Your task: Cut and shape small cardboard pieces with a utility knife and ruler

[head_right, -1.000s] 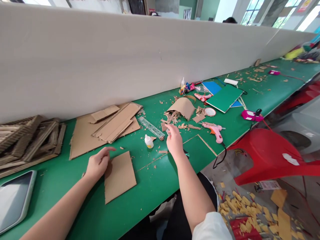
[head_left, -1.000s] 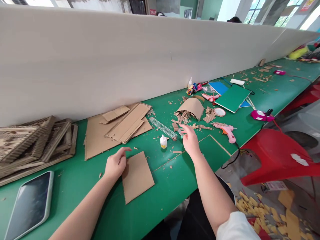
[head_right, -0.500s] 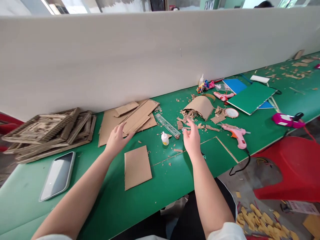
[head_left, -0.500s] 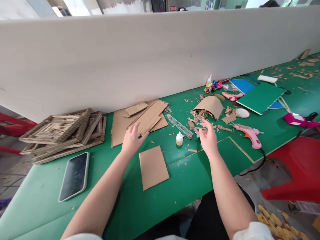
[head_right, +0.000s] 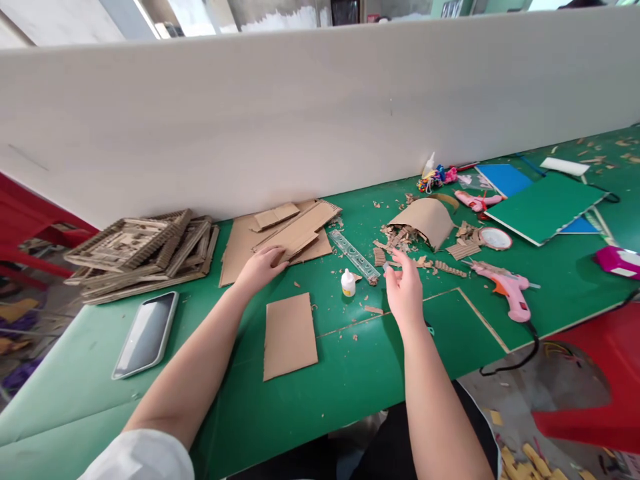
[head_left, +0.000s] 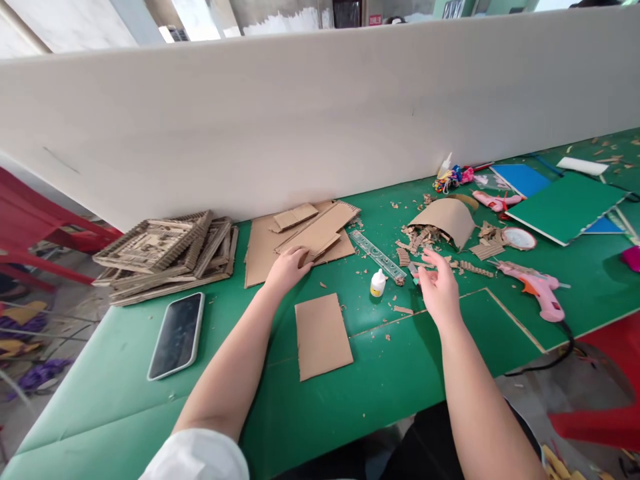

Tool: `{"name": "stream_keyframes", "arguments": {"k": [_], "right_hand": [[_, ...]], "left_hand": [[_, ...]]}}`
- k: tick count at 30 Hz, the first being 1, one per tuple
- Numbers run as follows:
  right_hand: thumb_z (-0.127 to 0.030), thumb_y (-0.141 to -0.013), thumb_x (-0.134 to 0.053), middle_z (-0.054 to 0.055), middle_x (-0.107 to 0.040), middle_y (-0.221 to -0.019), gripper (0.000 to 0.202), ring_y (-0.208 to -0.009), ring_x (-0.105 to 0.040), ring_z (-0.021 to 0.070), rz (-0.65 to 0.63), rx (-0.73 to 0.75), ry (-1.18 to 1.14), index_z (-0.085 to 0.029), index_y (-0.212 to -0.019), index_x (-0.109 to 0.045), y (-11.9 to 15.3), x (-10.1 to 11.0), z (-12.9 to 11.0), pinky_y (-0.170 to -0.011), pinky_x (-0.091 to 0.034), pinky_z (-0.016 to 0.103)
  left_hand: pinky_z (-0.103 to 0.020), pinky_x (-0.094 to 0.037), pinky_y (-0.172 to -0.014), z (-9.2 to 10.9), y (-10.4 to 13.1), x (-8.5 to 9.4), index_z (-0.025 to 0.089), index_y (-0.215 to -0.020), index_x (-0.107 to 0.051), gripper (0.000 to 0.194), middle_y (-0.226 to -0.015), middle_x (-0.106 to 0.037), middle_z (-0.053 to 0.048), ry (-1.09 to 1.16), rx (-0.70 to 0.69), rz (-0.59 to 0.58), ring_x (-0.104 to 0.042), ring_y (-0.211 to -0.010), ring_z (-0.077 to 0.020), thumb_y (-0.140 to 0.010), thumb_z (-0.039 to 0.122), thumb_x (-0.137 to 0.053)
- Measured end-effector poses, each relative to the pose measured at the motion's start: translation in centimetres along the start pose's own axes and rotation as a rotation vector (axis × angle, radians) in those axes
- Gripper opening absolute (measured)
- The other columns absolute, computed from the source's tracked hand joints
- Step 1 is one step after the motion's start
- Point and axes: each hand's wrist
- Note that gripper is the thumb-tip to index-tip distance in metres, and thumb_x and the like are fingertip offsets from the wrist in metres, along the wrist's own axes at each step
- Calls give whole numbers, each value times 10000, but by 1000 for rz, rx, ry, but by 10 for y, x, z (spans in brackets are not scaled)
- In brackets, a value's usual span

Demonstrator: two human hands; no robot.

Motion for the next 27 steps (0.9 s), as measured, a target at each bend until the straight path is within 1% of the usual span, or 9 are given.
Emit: {"name": "stream_keyframes", "arguments": {"k": [5,9,11,13,16,20,22,25,27], "right_hand": [[-389,-837,-459,146,-556,-1221,445,-712,-648,160,-2,-1,-2,-204,-1238,-511,1,0,0,-653,-549,343],[-393,-831,-476,142,-565,-1221,446,-729,-658,168,-1,-6,-13,-209,-1235,-515,0,1,1,-673,-561,356],[-404,-826,-487,145,-565,-1228,456,-731,-665,170,5,-22,-23,-207,-1236,-513,-1,1,2,-682,-569,363],[-423,-821,-495,151,-563,-1234,469,-731,-672,173,3,-43,-34,-205,-1235,-513,-3,2,4,-670,-576,363],[-441,-817,-503,157,-564,-1235,479,-723,-675,173,-5,-52,-52,-205,-1233,-512,-5,3,7,-663,-582,363],[-430,-821,-501,164,-567,-1222,452,-720,-670,170,-23,-46,-69,-193,-1204,-531,-5,2,6,-677,-584,363],[-427,-820,-503,162,-568,-1219,440,-733,-672,178,-30,-59,-76,-192,-1191,-539,-4,3,4,-676,-583,361],[-433,-820,-507,149,-577,-1200,434,-752,-676,185,-25,-83,-90,-199,-1183,-546,-4,4,3,-695,-583,362],[-439,-823,-504,140,-594,-1172,429,-764,-677,186,-35,-100,-99,-200,-1176,-553,-4,6,4,-713,-582,361]], "left_hand": [[-330,-454,-964,9,-1,6,189,-1126,-611,328,-1170,-634,-82,43,-16,78,-574,-1102,-225,-889,294,-411],[-292,-441,-982,18,4,3,242,-1130,-617,315,-1197,-626,-34,47,-61,49,-568,-1117,-187,-899,342,-428],[-308,-458,-959,22,5,2,272,-1142,-613,331,-1256,-592,-28,21,-29,43,-554,-1144,-206,-878,413,-471],[-363,-478,-918,21,1,5,267,-1169,-593,370,-1312,-547,-59,-23,69,73,-539,-1162,-256,-878,447,-453],[-418,-467,-895,8,-18,17,235,-1223,-542,400,-1264,-569,-110,-87,234,121,-557,-1120,-296,-912,408,-361],[-435,-431,-924,-25,-60,29,161,-1287,-473,492,-1208,-592,-180,-117,386,100,-521,-1154,-330,-893,440,-373],[-452,-400,-955,-40,-79,27,121,-1321,-429,571,-1234,-570,-217,-110,434,72,-483,-1199,-349,-877,478,-394],[-519,-328,-1007,-57,-98,19,118,-1358,-379,700,-1374,-447,-245,-94,470,55,-374,-1297,-387,-843,593,-392],[-541,-304,-1016,-63,-107,13,118,-1330,-411,707,-1357,-469,-248,-83,492,51,-355,-1312,-389,-844,628,-347]]}}
Point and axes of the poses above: each hand's wrist, its own y-axis away from the middle knuckle, its own x-axis out of the back of the hand, z = x × y
